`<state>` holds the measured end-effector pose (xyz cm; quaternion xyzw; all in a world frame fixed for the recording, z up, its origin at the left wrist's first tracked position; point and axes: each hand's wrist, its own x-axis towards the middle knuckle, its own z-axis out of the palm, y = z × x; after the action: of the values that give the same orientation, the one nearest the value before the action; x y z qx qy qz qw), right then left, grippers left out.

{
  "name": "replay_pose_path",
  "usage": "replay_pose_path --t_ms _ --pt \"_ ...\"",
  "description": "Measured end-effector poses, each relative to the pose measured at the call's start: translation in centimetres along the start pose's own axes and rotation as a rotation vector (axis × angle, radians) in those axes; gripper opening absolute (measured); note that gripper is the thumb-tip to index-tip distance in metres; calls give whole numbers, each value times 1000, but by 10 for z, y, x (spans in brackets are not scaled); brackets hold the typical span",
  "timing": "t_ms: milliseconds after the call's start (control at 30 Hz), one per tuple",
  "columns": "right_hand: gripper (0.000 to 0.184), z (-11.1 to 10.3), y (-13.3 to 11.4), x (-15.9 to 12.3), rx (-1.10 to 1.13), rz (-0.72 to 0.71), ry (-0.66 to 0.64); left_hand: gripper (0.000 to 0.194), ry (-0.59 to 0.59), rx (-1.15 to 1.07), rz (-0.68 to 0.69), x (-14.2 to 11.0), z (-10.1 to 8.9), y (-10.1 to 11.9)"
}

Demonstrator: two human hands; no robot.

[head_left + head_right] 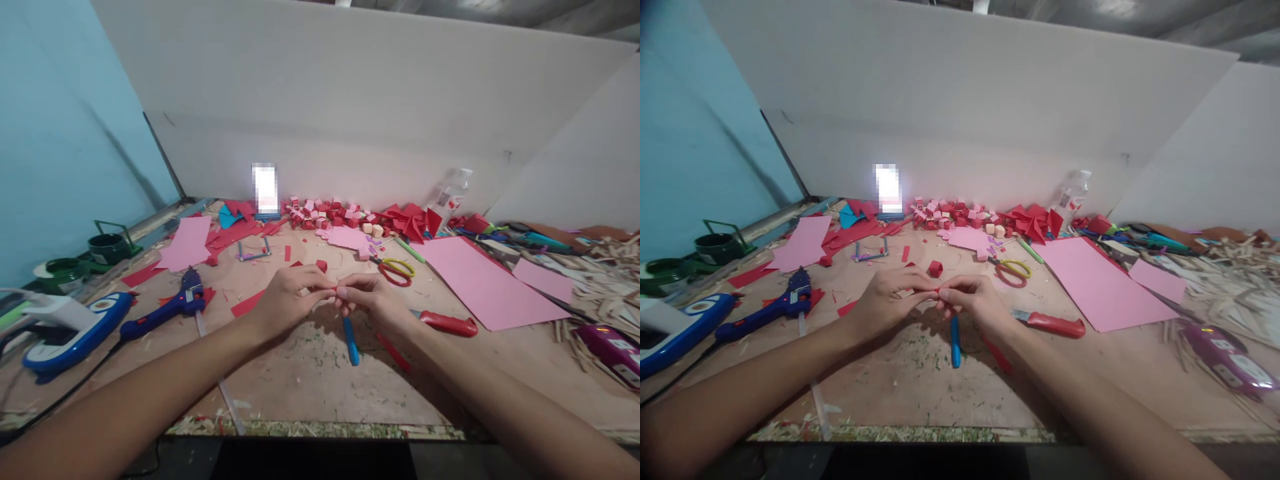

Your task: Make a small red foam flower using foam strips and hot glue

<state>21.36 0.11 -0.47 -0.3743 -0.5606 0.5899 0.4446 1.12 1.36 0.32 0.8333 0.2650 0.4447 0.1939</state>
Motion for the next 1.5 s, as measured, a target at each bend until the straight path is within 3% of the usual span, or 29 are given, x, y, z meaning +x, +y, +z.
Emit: replay_pose_path --t_ms 167,333,600,800,1167,1500 --pt "21 1 6 2 19 -45 47 17 39 58 -32 -1 3 6" --pt "22 6 5 1 -34 -102 117 20 43 -9 -151 0 6 11" --pt "18 8 5 -2 -305 -234 147 18 88 -63 -291 2 8 12" --pt "20 10 6 -5 -441 -276 156 18 53 -141 -388 2 9 8" --pt "17 13 3 -3 -425 -276 208 20 116 -92 -267 -1 12 8" --pt "17 20 4 -7 -428 -324 274 19 211 -86 -273 -5 14 11"
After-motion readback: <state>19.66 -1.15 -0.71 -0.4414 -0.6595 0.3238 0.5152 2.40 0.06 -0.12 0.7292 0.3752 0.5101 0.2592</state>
